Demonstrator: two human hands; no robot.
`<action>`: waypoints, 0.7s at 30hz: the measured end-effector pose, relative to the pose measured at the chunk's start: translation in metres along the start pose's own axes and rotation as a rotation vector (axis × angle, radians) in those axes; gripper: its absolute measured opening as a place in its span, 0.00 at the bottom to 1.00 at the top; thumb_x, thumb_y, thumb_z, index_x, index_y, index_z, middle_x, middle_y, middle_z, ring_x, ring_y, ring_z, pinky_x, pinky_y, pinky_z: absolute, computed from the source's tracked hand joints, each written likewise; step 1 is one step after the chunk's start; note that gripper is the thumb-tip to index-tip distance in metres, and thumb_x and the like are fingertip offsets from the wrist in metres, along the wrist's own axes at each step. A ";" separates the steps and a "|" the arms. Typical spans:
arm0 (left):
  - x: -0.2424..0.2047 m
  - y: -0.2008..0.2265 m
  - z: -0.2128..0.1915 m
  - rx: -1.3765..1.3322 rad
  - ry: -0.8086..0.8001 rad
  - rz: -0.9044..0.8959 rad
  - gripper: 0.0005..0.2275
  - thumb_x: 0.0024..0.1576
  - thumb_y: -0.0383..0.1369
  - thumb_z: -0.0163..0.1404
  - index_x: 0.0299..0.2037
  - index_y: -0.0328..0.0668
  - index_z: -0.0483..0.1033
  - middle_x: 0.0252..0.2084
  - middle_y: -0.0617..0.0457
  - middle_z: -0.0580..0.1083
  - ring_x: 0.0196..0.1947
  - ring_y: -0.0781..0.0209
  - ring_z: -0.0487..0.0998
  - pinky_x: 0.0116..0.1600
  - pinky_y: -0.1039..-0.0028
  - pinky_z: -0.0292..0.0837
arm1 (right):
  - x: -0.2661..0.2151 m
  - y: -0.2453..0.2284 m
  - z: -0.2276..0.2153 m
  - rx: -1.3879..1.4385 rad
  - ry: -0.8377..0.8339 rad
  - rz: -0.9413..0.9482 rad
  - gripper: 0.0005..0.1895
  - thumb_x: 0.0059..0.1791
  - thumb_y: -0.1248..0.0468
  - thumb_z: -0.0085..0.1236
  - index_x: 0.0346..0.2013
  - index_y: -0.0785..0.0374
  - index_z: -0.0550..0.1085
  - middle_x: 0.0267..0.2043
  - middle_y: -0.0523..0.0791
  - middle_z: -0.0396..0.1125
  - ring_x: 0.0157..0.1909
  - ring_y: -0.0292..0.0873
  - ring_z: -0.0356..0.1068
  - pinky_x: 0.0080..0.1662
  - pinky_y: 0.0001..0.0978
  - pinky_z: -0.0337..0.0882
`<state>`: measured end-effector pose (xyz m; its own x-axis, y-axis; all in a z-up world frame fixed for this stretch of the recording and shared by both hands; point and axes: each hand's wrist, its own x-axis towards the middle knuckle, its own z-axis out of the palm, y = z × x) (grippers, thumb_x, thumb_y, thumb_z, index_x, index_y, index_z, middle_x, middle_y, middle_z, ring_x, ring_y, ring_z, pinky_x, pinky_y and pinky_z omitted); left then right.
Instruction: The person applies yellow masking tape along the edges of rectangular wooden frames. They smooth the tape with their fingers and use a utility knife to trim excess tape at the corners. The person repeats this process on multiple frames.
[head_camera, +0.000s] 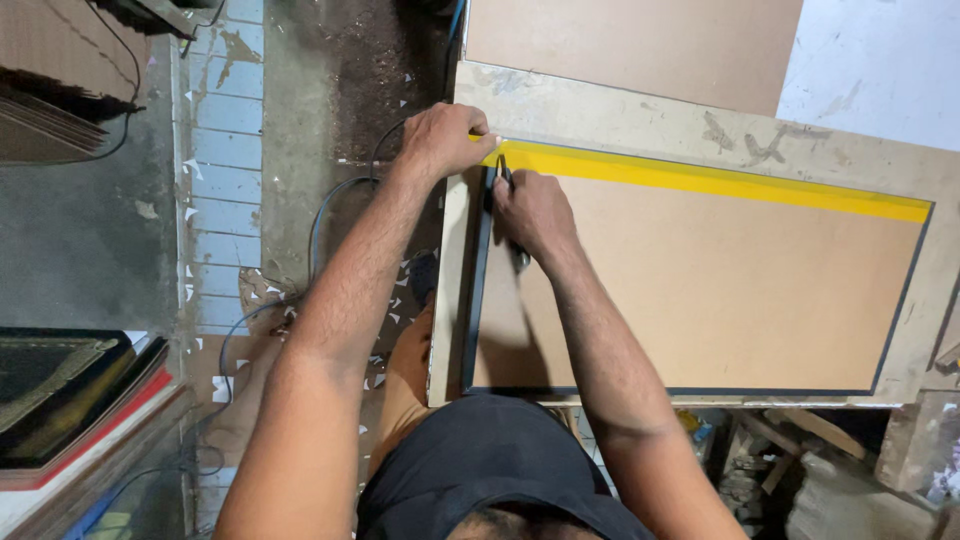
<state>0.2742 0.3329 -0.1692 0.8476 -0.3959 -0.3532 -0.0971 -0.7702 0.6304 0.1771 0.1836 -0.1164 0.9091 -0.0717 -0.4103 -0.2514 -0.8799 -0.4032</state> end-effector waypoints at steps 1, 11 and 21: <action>-0.001 0.000 -0.001 0.000 -0.001 -0.009 0.12 0.56 0.47 0.57 0.40 0.50 0.84 0.33 0.55 0.81 0.37 0.58 0.82 0.52 0.55 0.72 | -0.002 0.001 -0.006 0.028 -0.030 0.003 0.22 0.55 0.51 0.50 0.29 0.67 0.76 0.24 0.56 0.71 0.34 0.59 0.76 0.43 0.52 0.74; 0.005 -0.005 0.012 0.022 0.082 0.002 0.11 0.56 0.44 0.56 0.38 0.48 0.83 0.36 0.48 0.81 0.40 0.50 0.82 0.51 0.54 0.72 | 0.027 -0.005 -0.013 -0.077 0.283 0.190 0.35 0.44 0.33 0.63 0.32 0.65 0.73 0.31 0.54 0.74 0.37 0.59 0.75 0.40 0.53 0.72; -0.092 0.011 0.050 0.050 0.520 -0.020 0.06 0.58 0.33 0.55 0.33 0.40 0.79 0.37 0.42 0.76 0.36 0.40 0.81 0.41 0.52 0.75 | 0.034 0.007 -0.007 -0.074 0.274 0.180 0.37 0.42 0.30 0.65 0.36 0.63 0.74 0.36 0.54 0.74 0.43 0.59 0.75 0.43 0.53 0.72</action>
<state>0.1688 0.3361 -0.1648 0.9954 -0.0899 0.0330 -0.0921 -0.8033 0.5884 0.2086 0.1716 -0.1274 0.9103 -0.3442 -0.2299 -0.4006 -0.8725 -0.2797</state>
